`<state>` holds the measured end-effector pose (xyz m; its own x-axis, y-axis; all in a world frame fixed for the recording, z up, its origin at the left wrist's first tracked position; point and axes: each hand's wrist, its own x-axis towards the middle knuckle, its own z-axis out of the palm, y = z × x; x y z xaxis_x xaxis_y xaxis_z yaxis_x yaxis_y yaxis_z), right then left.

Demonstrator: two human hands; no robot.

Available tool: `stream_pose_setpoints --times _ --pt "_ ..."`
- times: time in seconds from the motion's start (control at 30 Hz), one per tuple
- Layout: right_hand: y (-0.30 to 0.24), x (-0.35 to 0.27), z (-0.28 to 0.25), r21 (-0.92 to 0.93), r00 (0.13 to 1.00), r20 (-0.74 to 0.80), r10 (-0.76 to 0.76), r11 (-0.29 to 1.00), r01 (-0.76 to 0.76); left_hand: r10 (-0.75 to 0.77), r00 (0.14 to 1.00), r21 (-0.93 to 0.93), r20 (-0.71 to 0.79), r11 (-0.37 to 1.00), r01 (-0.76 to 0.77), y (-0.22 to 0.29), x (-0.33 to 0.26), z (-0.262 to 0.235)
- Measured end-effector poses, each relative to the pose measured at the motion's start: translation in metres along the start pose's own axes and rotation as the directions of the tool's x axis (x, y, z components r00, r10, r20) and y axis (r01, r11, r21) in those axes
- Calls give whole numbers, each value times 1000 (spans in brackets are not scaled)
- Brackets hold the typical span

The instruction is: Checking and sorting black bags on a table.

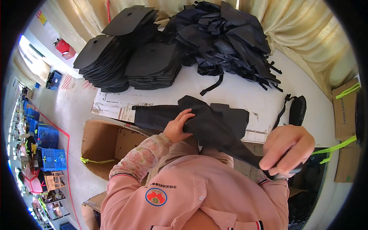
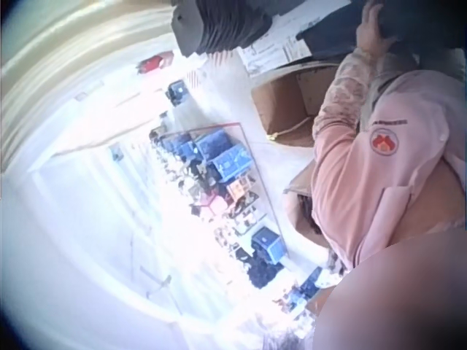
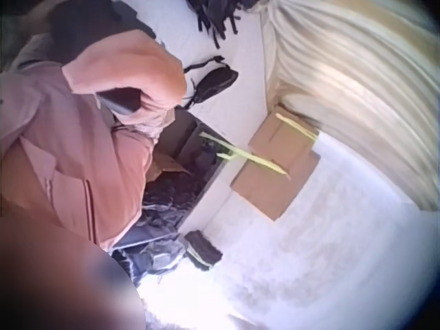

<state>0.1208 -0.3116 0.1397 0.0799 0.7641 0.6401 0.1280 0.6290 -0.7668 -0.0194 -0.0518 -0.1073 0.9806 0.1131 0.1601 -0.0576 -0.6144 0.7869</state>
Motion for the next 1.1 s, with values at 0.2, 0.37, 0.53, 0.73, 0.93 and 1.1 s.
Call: stream_pose_setpoints --times 0.2,0.37,0.53,0.73,0.93,1.1 --pt "-13 -19 -11 -96 984 -137 -111 990 99 119 990 70 -80 991 -114 -20 -3 -43" --pt "6 -64 -11 -508 700 -708 -98 759 -408 110 991 188 70 975 -121 -16 -36 -148" --pt "105 -134 -31 -253 540 -819 195 721 -645 -287 904 229 318 948 220 -19 -39 -192" --pt "215 -205 -65 -200 494 -833 247 699 -687 -505 774 378 382 850 368 -83 -3 -152" --pt "224 -200 -86 -440 483 -850 212 219 -871 -447 831 456 331 847 274 -129 38 -121" --pt "226 -160 -42 -908 898 -407 166 30 -417 -446 802 521 398 829 203 -130 57 -111"
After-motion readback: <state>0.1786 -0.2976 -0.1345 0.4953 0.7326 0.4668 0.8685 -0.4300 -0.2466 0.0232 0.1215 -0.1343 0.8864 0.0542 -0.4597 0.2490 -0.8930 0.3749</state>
